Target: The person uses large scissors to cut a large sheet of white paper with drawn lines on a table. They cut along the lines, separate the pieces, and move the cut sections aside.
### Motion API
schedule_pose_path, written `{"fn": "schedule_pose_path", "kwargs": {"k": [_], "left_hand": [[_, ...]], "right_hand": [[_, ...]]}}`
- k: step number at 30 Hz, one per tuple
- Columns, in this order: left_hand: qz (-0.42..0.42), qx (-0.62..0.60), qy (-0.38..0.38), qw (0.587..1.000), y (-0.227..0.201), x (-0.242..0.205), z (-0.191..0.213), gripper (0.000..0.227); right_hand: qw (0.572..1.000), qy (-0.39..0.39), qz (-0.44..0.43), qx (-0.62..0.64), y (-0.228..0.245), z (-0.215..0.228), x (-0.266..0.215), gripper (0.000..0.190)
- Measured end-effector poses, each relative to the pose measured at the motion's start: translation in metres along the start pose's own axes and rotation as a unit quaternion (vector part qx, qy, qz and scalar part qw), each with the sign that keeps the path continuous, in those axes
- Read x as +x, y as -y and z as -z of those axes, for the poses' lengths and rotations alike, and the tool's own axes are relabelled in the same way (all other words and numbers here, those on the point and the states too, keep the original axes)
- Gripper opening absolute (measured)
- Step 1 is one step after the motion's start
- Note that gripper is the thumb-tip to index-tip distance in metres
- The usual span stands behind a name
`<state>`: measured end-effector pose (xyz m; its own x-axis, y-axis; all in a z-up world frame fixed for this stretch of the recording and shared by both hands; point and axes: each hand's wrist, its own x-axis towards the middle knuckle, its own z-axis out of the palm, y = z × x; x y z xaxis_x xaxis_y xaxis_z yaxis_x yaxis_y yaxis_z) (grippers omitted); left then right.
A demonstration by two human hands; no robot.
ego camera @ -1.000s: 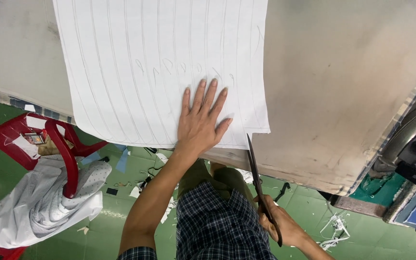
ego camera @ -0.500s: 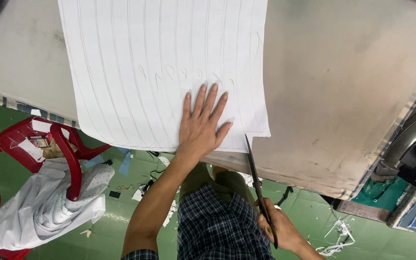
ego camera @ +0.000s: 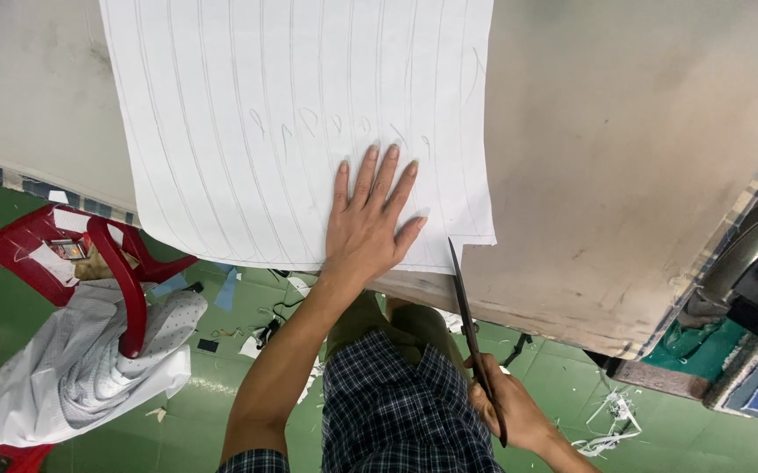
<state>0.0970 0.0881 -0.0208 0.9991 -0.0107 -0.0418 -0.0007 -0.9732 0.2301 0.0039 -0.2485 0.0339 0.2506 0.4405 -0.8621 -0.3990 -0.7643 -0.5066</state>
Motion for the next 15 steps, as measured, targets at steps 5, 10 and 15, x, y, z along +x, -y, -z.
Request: {"fn": "schedule_pose_path", "kwargs": {"k": [5, 10, 15], "left_hand": [[0.002, -0.005, 0.021, 1.000, 0.000, 0.001, 0.000, 0.069], [0.002, -0.010, 0.026, 1.000, 0.000, 0.000, -0.002, 0.070], [0.003, -0.014, 0.034, 0.999, 0.001, 0.001, -0.001, 0.070]], "right_hand": [[0.999, -0.031, -0.026, -0.027, -0.006, -0.003, 0.001, 0.051], [0.998, -0.037, 0.023, -0.035, -0.014, -0.004, 0.001, 0.057], [0.998, -0.024, 0.053, -0.007, -0.013, -0.001, 0.001, 0.048]]}}
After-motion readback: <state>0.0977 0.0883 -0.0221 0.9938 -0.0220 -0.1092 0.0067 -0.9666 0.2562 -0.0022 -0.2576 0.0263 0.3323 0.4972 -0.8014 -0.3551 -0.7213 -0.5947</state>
